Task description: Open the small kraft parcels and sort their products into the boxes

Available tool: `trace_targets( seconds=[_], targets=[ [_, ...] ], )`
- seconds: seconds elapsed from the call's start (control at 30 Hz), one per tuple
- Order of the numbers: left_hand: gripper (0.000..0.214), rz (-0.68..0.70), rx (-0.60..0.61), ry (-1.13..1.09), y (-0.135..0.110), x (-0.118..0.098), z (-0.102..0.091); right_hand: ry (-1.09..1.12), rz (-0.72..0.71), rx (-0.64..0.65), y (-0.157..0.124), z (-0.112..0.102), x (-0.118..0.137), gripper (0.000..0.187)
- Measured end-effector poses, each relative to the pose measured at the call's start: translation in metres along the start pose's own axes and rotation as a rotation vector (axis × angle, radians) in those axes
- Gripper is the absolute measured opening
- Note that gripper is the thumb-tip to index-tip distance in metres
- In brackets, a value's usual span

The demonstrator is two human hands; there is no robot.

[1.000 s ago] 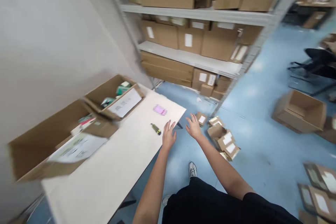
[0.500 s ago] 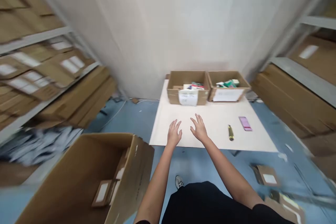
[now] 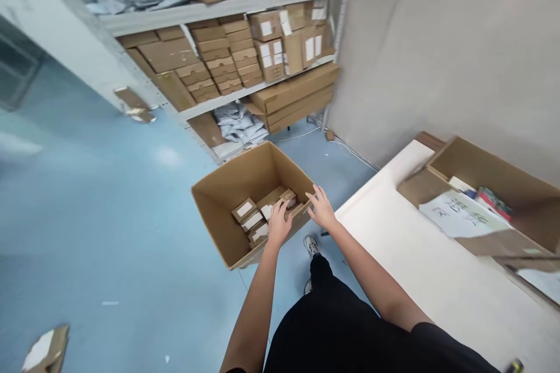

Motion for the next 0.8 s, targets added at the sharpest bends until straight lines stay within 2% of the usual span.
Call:
trace_targets(
  seconds=[0.1, 0.23, 0.4, 0.5, 0.57, 0.63, 0.7, 0.8],
  targets=[
    [0.053, -0.151, -0.034, 0.035, -0.008, 0.047, -0.013, 0.030, -0.071, 0.096, 0.035, 0.036, 0.019, 0.058],
    [0.054, -0.325, -0.039, 0.087, -0.002, 0.102, -0.018, 0.064, -0.095, 0.216, 0.085, 0.082, 0.025, 0.058],
    [0.057, -0.492, 0.068, 0.105, 0.014, 0.160, -0.008, 0.073, -0.099, 0.378, 0.150, 0.141, 0.021, 0.058],
    [0.058, -0.552, 0.110, 0.101, 0.014, 0.190, 0.004, 0.040, -0.093, 0.480, 0.181, 0.177, 0.019, 0.060],
    [0.059, -0.589, 0.127, 0.094, 0.010, 0.210, 0.018, -0.017, -0.086, 0.554, 0.197, 0.202, 0.016, 0.062],
    [0.060, -0.635, 0.163, 0.072, 0.002, 0.230, 0.041, -0.093, -0.072, 0.619, 0.208, 0.230, 0.009, 0.064],
    [0.061, -0.685, 0.234, 0.031, -0.006, 0.250, 0.074, -0.177, -0.047, 0.684, 0.213, 0.261, -0.004, 0.065],
    [0.066, -0.725, 0.385, -0.056, -0.017, 0.278, 0.141, -0.309, 0.003, 0.798, 0.209, 0.318, -0.037, 0.070]
  ],
)
Point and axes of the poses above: each hand's wrist, its own y-axis towards the middle knuckle, its own z-axis out of the palm, x = y × z, the point moved 5 cm from there along y, towards the middle knuckle, and after that the axes turned 12 degrees about z, right-handed, at the moved point
